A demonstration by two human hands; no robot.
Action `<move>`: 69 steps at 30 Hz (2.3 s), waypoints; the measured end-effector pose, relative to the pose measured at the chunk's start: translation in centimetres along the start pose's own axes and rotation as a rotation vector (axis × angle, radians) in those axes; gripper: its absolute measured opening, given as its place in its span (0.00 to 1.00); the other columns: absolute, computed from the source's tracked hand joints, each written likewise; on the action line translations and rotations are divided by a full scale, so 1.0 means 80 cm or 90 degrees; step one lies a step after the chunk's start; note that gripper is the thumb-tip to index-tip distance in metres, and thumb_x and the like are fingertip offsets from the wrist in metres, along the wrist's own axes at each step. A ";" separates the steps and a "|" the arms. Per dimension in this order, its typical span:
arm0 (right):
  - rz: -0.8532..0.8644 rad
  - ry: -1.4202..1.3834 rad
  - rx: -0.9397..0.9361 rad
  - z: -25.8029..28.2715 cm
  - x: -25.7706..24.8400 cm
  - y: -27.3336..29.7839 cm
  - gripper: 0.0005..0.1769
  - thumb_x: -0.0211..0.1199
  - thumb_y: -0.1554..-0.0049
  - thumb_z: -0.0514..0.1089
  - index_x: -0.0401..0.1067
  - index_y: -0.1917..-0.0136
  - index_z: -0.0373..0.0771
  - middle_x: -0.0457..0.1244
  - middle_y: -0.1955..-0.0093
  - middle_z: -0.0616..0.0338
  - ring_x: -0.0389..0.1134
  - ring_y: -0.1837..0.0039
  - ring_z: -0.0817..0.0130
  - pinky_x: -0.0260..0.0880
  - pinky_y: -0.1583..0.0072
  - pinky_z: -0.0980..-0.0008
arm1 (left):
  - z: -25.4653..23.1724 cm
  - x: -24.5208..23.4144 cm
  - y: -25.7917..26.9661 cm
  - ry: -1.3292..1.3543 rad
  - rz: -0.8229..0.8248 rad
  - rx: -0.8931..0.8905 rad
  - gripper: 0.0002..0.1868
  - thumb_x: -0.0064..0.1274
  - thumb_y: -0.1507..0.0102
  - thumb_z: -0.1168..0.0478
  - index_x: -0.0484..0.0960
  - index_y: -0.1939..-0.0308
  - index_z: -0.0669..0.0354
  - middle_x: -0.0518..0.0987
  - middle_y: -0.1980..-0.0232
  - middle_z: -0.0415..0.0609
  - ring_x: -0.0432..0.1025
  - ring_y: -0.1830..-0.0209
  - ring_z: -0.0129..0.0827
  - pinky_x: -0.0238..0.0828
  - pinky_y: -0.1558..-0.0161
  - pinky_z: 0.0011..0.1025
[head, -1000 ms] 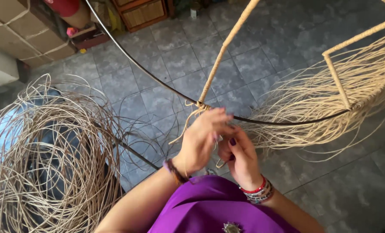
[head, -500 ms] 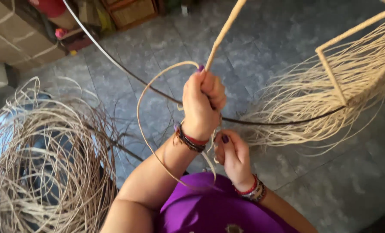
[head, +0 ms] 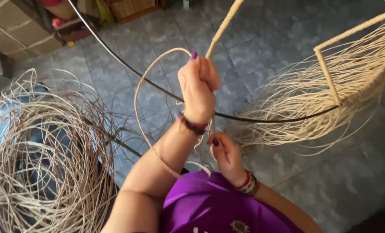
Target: Weaving and knotting natural fiber strands onto a circular frame to create a decorative item.
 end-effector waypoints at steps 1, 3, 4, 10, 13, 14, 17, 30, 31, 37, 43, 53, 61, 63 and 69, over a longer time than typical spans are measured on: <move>0.016 -0.034 0.001 -0.001 0.000 -0.001 0.14 0.45 0.33 0.39 0.72 0.50 0.34 0.55 0.78 0.64 0.55 0.73 0.76 0.60 0.64 0.77 | -0.010 -0.004 0.005 -0.029 0.119 0.041 0.26 0.37 0.31 0.57 0.53 0.84 0.51 0.49 0.84 0.42 0.43 0.86 0.25 0.36 0.84 0.23; 0.040 -0.071 0.004 0.000 -0.005 0.001 0.14 0.44 0.33 0.39 0.70 0.48 0.33 0.55 0.76 0.64 0.54 0.71 0.75 0.59 0.63 0.76 | -0.042 -0.021 0.030 -0.062 0.233 0.088 0.27 0.38 0.29 0.56 0.56 0.85 0.53 0.55 0.86 0.45 0.48 0.86 0.28 0.38 0.82 0.25; 0.073 -0.073 -0.007 0.001 -0.008 -0.003 0.14 0.44 0.33 0.40 0.69 0.46 0.33 0.55 0.74 0.64 0.56 0.70 0.75 0.61 0.62 0.76 | -0.062 -0.033 0.044 -0.140 0.349 0.144 0.26 0.36 0.29 0.56 0.60 0.83 0.53 0.59 0.83 0.47 0.54 0.82 0.36 0.48 0.72 0.32; 0.290 0.279 0.000 0.057 -0.015 -0.028 0.22 0.44 0.38 0.40 0.64 0.32 0.35 0.64 0.45 0.47 0.69 0.49 0.52 0.68 0.48 0.56 | -0.100 -0.071 0.126 -0.352 0.532 0.006 0.29 0.27 0.26 0.46 0.63 0.80 0.52 0.73 0.72 0.45 0.78 0.48 0.41 0.41 0.30 0.48; 0.312 0.526 -0.167 0.104 -0.018 -0.037 0.17 0.53 0.41 0.40 0.67 0.38 0.34 0.63 0.47 0.47 0.66 0.47 0.50 0.68 0.47 0.53 | -0.081 -0.081 0.143 -0.230 0.421 -0.058 0.29 0.30 0.26 0.47 0.58 0.82 0.51 0.61 0.81 0.41 0.73 0.59 0.45 0.48 0.41 0.46; 0.269 0.707 -0.284 0.126 -0.022 -0.041 0.13 0.60 0.41 0.40 0.72 0.43 0.38 0.61 0.57 0.58 0.64 0.55 0.58 0.66 0.52 0.57 | -0.073 -0.083 0.146 -0.126 0.326 -0.107 0.28 0.34 0.28 0.47 0.56 0.82 0.52 0.57 0.82 0.45 0.68 0.73 0.46 0.58 0.58 0.39; 0.082 0.603 -0.300 0.180 -0.035 -0.057 0.09 0.49 0.35 0.43 0.69 0.48 0.39 0.62 0.45 0.52 0.65 0.41 0.54 0.60 0.42 0.55 | -0.084 -0.078 0.142 -0.091 0.352 -0.066 0.30 0.33 0.26 0.49 0.56 0.83 0.54 0.59 0.83 0.45 0.55 0.78 0.37 0.53 0.66 0.37; 0.124 0.545 -0.172 0.093 -0.026 -0.091 0.06 0.64 0.39 0.48 0.77 0.49 0.51 0.72 0.58 0.63 0.75 0.56 0.56 0.75 0.57 0.63 | -0.043 -0.147 0.145 -0.333 0.605 0.229 0.24 0.39 0.28 0.58 0.68 0.81 0.53 0.68 0.80 0.49 0.65 0.80 0.47 0.61 0.74 0.40; 0.117 0.564 -0.193 0.095 -0.025 -0.095 0.06 0.64 0.40 0.49 0.78 0.49 0.51 0.71 0.59 0.61 0.74 0.56 0.54 0.74 0.58 0.60 | -0.048 -0.144 0.136 -0.368 0.629 0.257 0.25 0.38 0.28 0.58 0.66 0.82 0.56 0.68 0.79 0.52 0.65 0.79 0.49 0.61 0.74 0.42; 0.079 0.639 -0.262 0.101 -0.014 -0.102 0.10 0.64 0.39 0.51 0.78 0.44 0.55 0.69 0.58 0.62 0.73 0.57 0.56 0.73 0.60 0.57 | -0.046 -0.159 0.110 -0.558 0.704 0.326 0.21 0.34 0.28 0.56 0.70 0.74 0.59 0.72 0.70 0.56 0.71 0.64 0.55 0.66 0.64 0.47; 0.039 0.691 -0.328 0.088 -0.041 -0.105 0.10 0.63 0.37 0.50 0.78 0.42 0.52 0.68 0.55 0.66 0.72 0.54 0.59 0.73 0.55 0.62 | -0.064 -0.177 0.108 -0.682 0.677 0.175 0.18 0.31 0.37 0.67 0.76 0.49 0.58 0.76 0.48 0.57 0.70 0.38 0.56 0.63 0.37 0.49; 0.174 0.453 -0.457 0.145 0.055 -0.037 0.12 0.53 0.34 0.35 0.75 0.43 0.29 0.63 0.39 0.38 0.65 0.36 0.42 0.66 0.30 0.46 | -0.184 -0.184 0.160 -0.561 0.220 0.003 0.20 0.34 0.37 0.73 0.76 0.45 0.58 0.81 0.53 0.45 0.76 0.56 0.31 0.73 0.45 0.30; 0.498 0.336 -0.403 0.108 0.248 -0.018 0.18 0.53 0.37 0.35 0.69 0.34 0.33 0.62 0.32 0.44 0.63 0.30 0.47 0.61 0.28 0.52 | -0.305 -0.283 0.185 -0.686 -0.022 0.069 0.21 0.40 0.39 0.71 0.79 0.45 0.57 0.82 0.45 0.48 0.76 0.47 0.36 0.71 0.39 0.34; 0.535 0.308 -0.387 0.094 0.307 -0.009 0.19 0.51 0.37 0.33 0.68 0.33 0.32 0.62 0.33 0.44 0.63 0.30 0.47 0.61 0.28 0.52 | -0.335 -0.326 0.192 -0.719 -0.071 0.060 0.22 0.42 0.41 0.70 0.80 0.45 0.56 0.82 0.44 0.47 0.76 0.42 0.37 0.70 0.35 0.35; 0.592 0.311 -0.296 -0.005 0.475 0.019 0.23 0.53 0.38 0.38 0.66 0.30 0.32 0.63 0.34 0.40 0.65 0.33 0.42 0.68 0.36 0.50 | -0.425 -0.440 0.196 -0.609 -0.245 -0.017 0.21 0.42 0.37 0.69 0.84 0.43 0.59 0.83 0.47 0.58 0.77 0.43 0.51 0.72 0.40 0.47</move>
Point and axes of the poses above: each hand's wrist, its own y-axis away from the middle knuckle, its own x-axis out of the palm, z = x × y, the point moved 1 cm from there along -y, towards the middle knuckle
